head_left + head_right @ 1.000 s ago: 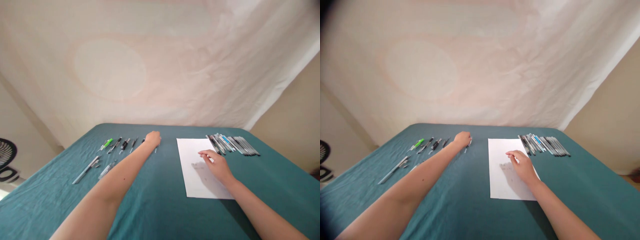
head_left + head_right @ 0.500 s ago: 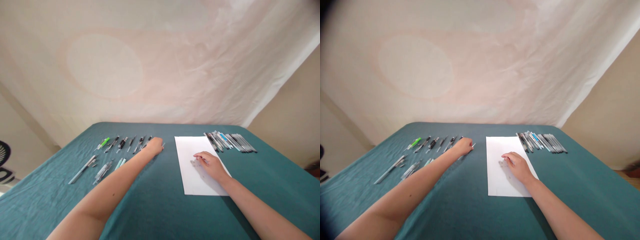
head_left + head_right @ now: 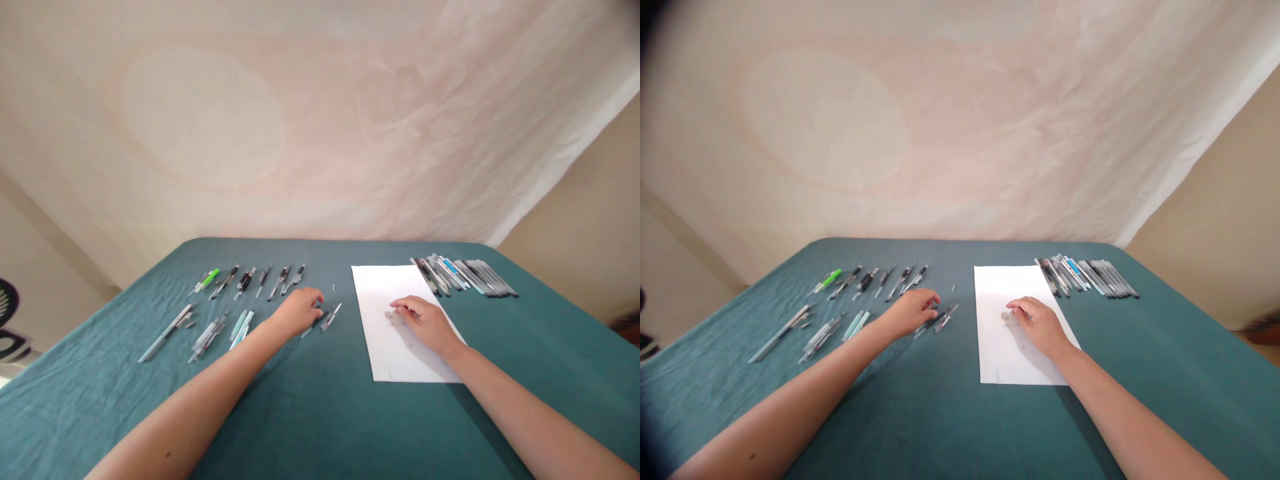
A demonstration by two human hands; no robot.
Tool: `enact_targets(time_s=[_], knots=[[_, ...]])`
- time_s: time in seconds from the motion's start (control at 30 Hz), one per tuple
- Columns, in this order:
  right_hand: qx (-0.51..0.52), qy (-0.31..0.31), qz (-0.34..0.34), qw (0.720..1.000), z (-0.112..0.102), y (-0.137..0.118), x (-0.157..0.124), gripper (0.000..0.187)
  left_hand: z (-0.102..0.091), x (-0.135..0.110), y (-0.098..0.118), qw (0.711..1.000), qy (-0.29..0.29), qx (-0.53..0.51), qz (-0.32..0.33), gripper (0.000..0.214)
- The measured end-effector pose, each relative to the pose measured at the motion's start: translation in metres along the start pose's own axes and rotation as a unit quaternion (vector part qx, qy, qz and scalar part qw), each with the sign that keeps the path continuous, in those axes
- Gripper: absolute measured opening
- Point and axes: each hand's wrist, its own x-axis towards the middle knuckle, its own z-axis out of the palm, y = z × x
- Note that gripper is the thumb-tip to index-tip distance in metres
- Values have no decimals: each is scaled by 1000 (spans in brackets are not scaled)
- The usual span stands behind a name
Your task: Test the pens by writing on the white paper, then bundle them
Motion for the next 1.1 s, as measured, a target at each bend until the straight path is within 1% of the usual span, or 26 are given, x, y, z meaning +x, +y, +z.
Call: enact_targets(time_s=[0.13, 0.27, 0.37, 0.47, 0.53, 0.63, 0.67, 0.77, 0.87, 0.97, 1.1], knots=[[-8, -1, 7, 1000, 0, 0, 0, 23, -4, -3, -11, 1000, 29, -3, 0, 25], [-16, 2, 1, 1000, -1, -6, 1, 25, -6, -4, -16, 1000, 5, 2, 2, 20], [-24, -1, -18, 1000, 1, -21, 9, 26, -4, -3, -14, 1000, -12, 3, 3, 13], [-36, -18, -37, 998, 8, -44, 29, 26, -1, -3, -10, 1000, -17, 8, -1, 13], [-47, -46, -36, 997, 18, -62, 48, 25, 0, -4, -7, 1000, -15, 16, -6, 14], [-124, -96, 17, 988, 40, -82, 80, 20, 1, -7, -4, 999, -8, 35, -11, 18], [-136, -96, 32, 986, 48, -87, 89, 20, 1, -9, -3, 999, -5, 42, -12, 19], [-152, -96, 63, 982, 74, -92, 111, 22, 2, -14, 0, 998, 2, 65, -13, 16], [-147, -108, 74, 980, 91, -90, 123, 15, 3, -17, 5, 996, 6, 86, -12, 12], [-128, -121, 66, 982, 92, -88, 123, 11, 5, -16, 9, 994, 15, 111, -12, 14], [-83, -120, 43, 988, 75, -85, 106, 5, 8, -12, 10, 991, 25, 129, -13, 14]])
